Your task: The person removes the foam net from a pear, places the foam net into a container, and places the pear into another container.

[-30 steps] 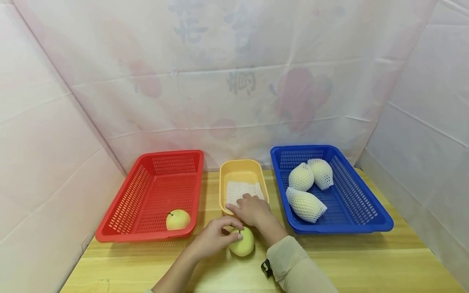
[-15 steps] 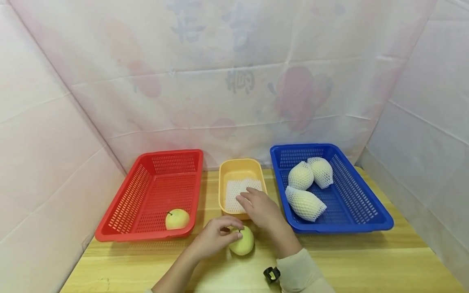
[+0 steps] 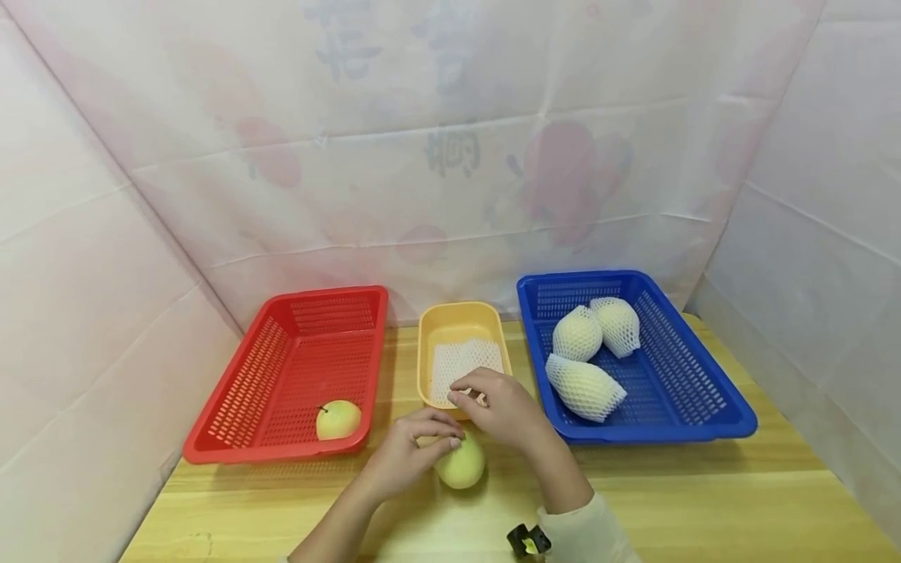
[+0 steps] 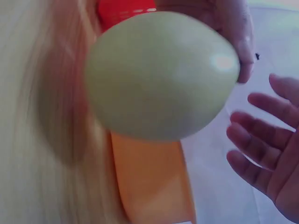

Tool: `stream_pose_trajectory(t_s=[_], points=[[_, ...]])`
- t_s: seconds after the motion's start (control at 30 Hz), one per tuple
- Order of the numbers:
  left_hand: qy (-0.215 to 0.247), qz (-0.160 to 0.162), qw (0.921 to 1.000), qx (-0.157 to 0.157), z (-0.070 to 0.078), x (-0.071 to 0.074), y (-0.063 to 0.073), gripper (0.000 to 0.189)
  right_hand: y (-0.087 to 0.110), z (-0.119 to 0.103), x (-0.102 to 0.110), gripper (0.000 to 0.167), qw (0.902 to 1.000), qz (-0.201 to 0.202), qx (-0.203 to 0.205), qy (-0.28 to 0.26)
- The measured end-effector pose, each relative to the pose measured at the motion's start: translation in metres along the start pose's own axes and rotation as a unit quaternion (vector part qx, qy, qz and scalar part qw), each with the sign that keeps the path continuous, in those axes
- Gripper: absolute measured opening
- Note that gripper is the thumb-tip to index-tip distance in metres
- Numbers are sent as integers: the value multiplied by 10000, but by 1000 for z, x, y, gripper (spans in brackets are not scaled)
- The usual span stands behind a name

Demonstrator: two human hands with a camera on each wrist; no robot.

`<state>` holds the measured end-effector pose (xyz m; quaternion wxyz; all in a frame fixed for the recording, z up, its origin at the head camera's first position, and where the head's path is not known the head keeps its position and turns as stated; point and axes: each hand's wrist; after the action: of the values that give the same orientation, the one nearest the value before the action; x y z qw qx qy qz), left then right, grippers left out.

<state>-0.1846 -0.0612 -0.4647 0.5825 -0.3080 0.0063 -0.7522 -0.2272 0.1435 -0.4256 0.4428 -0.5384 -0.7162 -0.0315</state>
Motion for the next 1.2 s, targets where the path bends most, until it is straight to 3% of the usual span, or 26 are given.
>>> stream_pose_trajectory(t_s=[0.13, 0.27, 0.37, 0.5, 0.57, 0.67, 0.8, 0.87, 1.0, 1.2], points=[[239, 506, 9984, -106, 12, 13, 2, 12, 3, -5, -1, 26, 9955, -438, -40, -840], [462, 938, 9938, -366, 20, 26, 3, 11, 5, -9, -10, 45, 9839, -1133, -163, -1372], [470, 1064, 9921, -476, 24, 34, 4, 11, 6, -11, -19, 65, 9699, -1593, -278, -1822], [438, 1112, 9914, -527, 28, 45, 6, 13, 5, -13, -32, 82, 9517, -1834, -455, -2421], [355, 1144, 9917, -478, 32, 52, 6, 12, 3, -14, -37, 83, 9507, -1790, -469, -2489], [141, 1188, 9926, -218, 36, 63, 9, 14, -1, -20, -45, 81, 9579, -1563, -499, -2356], [-199, 1250, 9913, 351, 36, 76, 14, 37, -9, -33, -56, 81, 9661, -1090, -556, -2275], [-241, 1265, 9899, 589, 36, 80, 17, 51, -14, -39, -63, 81, 9678, -868, -514, -2305], [-191, 1240, 9875, 958, 35, 85, 22, 62, -21, -48, -73, 76, 9717, -618, -329, -2256], [-209, 1368, 9839, 1131, 34, 87, 29, 63, -21, -58, -82, 73, 9753, -482, -219, -2144]])
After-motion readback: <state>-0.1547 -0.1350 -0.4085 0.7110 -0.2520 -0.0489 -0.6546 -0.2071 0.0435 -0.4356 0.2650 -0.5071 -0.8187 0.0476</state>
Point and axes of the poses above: each hand's wrist, its own y-axis away from the middle knuckle, its own x-axis out of the back of the hand, z = x × y, and after that the axes turned 5 degrees about z, right-handed
